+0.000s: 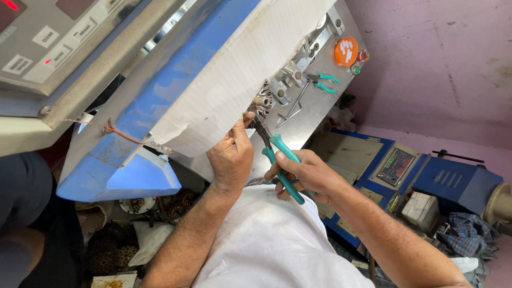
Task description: The person uses pliers and scissors to manipulate copper wire coils on a stator core mounted in a winding machine. They repeatedly insert, adjust, and trim the wire ends while operating the machine's controls.
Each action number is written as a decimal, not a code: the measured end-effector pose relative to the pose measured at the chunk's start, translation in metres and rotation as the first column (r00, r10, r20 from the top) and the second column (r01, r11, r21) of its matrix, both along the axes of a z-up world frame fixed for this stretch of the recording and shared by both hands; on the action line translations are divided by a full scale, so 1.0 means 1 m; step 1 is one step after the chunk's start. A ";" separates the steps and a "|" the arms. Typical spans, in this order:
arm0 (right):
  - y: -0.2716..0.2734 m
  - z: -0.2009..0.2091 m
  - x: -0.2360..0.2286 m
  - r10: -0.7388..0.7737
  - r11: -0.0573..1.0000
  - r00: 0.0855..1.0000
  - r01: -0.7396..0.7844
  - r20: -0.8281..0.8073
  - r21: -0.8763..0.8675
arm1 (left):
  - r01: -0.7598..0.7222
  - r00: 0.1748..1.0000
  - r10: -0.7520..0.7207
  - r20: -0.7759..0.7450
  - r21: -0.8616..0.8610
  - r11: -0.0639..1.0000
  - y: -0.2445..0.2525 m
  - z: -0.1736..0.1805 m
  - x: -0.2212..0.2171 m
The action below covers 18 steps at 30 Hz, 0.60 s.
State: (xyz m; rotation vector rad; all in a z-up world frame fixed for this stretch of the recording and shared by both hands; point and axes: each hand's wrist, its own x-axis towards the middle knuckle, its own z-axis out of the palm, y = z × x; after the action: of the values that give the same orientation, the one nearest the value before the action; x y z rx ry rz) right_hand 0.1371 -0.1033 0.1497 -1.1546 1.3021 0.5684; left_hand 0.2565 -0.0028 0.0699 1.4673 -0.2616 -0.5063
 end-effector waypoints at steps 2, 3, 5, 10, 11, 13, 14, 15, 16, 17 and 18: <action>0.001 0.002 0.000 0.038 0.999 0.999 -0.038 -0.005 -0.017 | 0.007 1.000 -0.006 0.009 -0.007 1.000 0.001 0.000 0.001; 0.000 0.003 0.002 0.029 1.000 0.999 -0.029 -0.018 0.003 | 0.008 1.000 -0.008 0.024 -0.001 1.000 0.001 0.000 0.001; -0.005 0.006 0.005 0.013 0.999 0.999 -0.011 -0.046 0.041 | 0.010 0.999 -0.011 0.051 0.010 1.000 0.001 0.000 0.002; -0.014 0.020 0.014 -0.015 0.990 0.998 0.024 -0.064 0.140 | 0.017 0.997 -0.016 0.077 -0.008 1.000 0.002 0.000 0.002; -0.015 0.022 0.017 -0.018 0.987 0.997 0.029 -0.072 0.157 | 0.017 0.997 -0.015 0.080 -0.023 1.000 0.002 0.000 0.003; -0.016 0.019 0.021 -0.021 0.990 0.997 0.031 -0.076 0.139 | 0.033 0.995 -0.031 0.094 -0.021 0.999 0.002 -0.002 0.004; -0.017 0.018 0.020 -0.024 0.991 0.997 0.034 -0.079 0.128 | 0.042 0.994 -0.040 0.101 -0.022 0.999 0.002 -0.003 0.004; -0.016 0.015 0.019 -0.008 0.995 0.997 0.015 -0.075 0.097 | 0.042 0.995 -0.039 0.097 -0.028 0.999 0.002 -0.003 0.004; -0.013 0.011 0.017 0.009 0.998 0.997 -0.004 -0.071 0.065 | 0.043 0.995 -0.039 0.093 -0.035 0.998 0.002 -0.003 0.003; -0.009 0.006 0.014 0.028 0.999 0.997 -0.026 -0.068 0.040 | 0.040 0.995 -0.037 0.089 -0.036 0.999 0.004 -0.003 0.003; -0.004 0.001 0.010 0.038 0.999 0.998 -0.039 -0.041 -0.009 | 0.039 0.995 -0.036 0.094 -0.034 0.999 0.005 -0.003 0.004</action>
State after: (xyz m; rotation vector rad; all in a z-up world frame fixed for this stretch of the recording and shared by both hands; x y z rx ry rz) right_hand 0.1469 -0.1069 0.1505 -1.1839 1.3210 0.6172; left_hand 0.2600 0.0023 0.0671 1.4555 -0.3712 -0.4617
